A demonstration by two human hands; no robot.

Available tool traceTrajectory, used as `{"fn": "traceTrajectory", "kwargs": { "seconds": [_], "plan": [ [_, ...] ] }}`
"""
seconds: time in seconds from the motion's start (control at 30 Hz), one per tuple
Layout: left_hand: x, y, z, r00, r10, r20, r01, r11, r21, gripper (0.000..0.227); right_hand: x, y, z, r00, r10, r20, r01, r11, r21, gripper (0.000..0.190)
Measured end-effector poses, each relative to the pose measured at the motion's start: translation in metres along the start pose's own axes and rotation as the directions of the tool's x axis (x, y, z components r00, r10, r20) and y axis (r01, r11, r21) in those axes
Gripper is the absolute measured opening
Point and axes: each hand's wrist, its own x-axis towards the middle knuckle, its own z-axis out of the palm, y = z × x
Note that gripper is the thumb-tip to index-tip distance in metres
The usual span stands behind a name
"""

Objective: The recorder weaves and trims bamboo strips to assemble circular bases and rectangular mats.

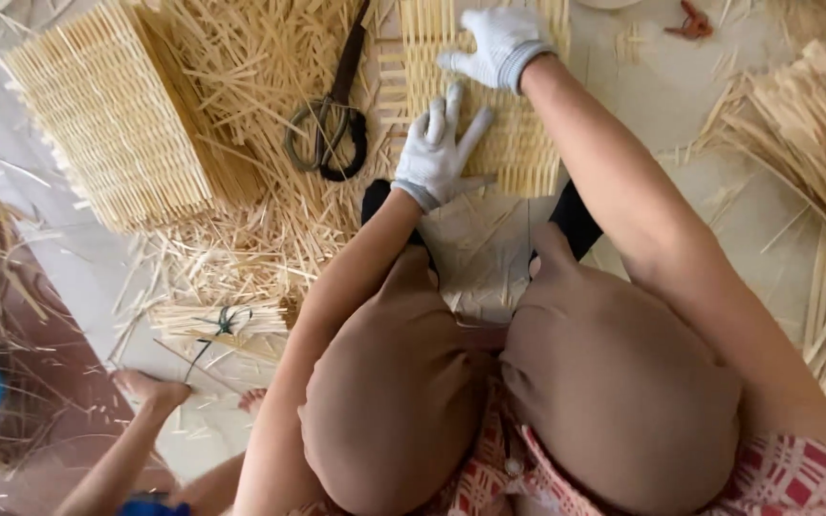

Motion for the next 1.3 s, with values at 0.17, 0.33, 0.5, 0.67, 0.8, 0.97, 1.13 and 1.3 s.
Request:
{"fn": "traceTrajectory", "kwargs": {
  "seconds": [0.17,0.33,0.5,0.67,0.8,0.97,1.13,1.3],
  "plan": [
    [0.005,0.006,-0.016,0.997,-0.074,0.009,0.075,0.99,-0.116,0.115,-0.032,-0.006,-0.011,0.954,-0.145,-0.26,0.14,0.989,-0.041,0.07],
    [0.011,0.007,-0.068,0.964,-0.192,0.184,0.232,0.945,-0.231,0.09,-0.122,-0.019,-0.027,0.914,0.163,-0.373,-0.174,0.985,0.004,0.056],
    [0.011,-0.047,0.045,0.959,-0.233,-0.16,0.152,0.902,-0.403,0.033,-0.135,0.003,0.007,0.866,0.496,-0.057,-0.457,0.834,0.31,0.046],
    [0.032,-0.028,-0.05,0.766,-0.634,0.107,0.602,0.649,-0.464,0.042,-0.129,0.017,0.012,0.841,0.499,-0.211,-0.422,0.847,0.322,0.061],
    [0.027,-0.052,-0.024,0.68,-0.665,0.31,0.682,0.418,-0.6,0.051,-0.127,0.015,-0.009,0.778,0.622,0.089,-0.535,0.581,0.613,0.054],
    [0.016,-0.084,0.045,0.807,-0.354,0.472,0.275,-0.482,-0.832,0.054,-0.117,0.067,0.02,0.882,0.402,0.244,-0.381,0.307,0.872,0.058],
    [0.018,-0.067,0.008,0.823,-0.335,0.458,0.185,-0.604,-0.775,0.035,-0.119,0.096,0.066,0.845,0.237,0.48,-0.447,-0.184,0.876,0.059],
    [0.014,-0.049,0.002,0.702,-0.662,0.26,0.441,0.118,-0.89,0.042,-0.125,0.053,0.022,0.843,0.336,0.42,-0.413,-0.096,0.905,0.056]
  ]
}}
